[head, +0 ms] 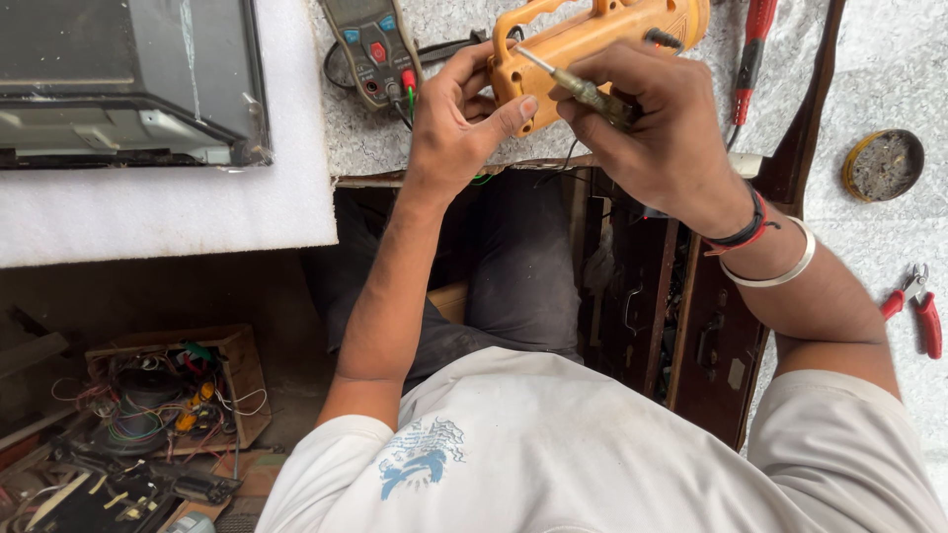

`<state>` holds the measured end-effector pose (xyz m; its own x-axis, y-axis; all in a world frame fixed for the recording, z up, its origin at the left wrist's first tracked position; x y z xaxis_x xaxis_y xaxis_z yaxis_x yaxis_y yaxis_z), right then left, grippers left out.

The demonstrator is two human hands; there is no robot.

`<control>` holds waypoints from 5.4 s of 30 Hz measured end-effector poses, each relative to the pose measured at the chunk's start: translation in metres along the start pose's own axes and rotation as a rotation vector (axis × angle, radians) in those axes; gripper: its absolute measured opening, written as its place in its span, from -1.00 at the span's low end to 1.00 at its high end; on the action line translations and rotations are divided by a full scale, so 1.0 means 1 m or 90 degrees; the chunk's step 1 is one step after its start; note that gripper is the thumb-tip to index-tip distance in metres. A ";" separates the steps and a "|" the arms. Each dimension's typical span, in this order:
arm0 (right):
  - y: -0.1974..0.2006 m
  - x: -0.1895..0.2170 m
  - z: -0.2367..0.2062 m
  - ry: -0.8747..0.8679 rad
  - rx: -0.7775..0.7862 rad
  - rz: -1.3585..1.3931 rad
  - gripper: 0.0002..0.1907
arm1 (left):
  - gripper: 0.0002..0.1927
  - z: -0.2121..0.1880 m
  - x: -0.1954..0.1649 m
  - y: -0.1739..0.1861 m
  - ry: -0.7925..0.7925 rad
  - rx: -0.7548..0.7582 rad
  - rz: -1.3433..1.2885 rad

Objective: The person repairs a yellow rechargeable lantern at a cluttered workbench. They handle the bulb and reflector assembly, reattach the lamp head, test the light which turns on, then use a screwdriver to unscrew and work on the lantern's casing while a multimeter sits nearby.

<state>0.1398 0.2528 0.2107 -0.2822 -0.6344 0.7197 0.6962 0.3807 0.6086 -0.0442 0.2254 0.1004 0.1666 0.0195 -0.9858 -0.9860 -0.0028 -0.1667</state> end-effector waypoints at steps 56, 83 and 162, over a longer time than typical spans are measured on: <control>0.058 0.016 -0.010 0.211 -0.019 -0.190 -0.79 | -0.41 -0.015 -0.003 -0.016 -0.089 -0.137 0.078; 0.005 0.010 -0.006 0.310 0.018 -0.118 -0.38 | -0.21 -0.003 0.005 -0.016 -0.034 -0.100 0.247; -0.002 -0.005 -0.010 0.256 -0.142 -0.052 -0.16 | -0.27 -0.022 -0.009 -0.023 -0.145 -0.286 0.300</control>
<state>0.1465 0.2487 0.2022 -0.0948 -0.8834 0.4590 0.8194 0.1926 0.5399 -0.0229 0.2037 0.1124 -0.3338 0.1244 -0.9344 -0.8463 -0.4760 0.2390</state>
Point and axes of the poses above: each hand's wrist, its own z-axis towards the middle knuckle, its own y-axis out of the back of the hand, x = y × z, the point moved 5 cm from there along z, towards the middle knuckle, and after that the axes turned 6 degrees about y, right-handed, at the moved point
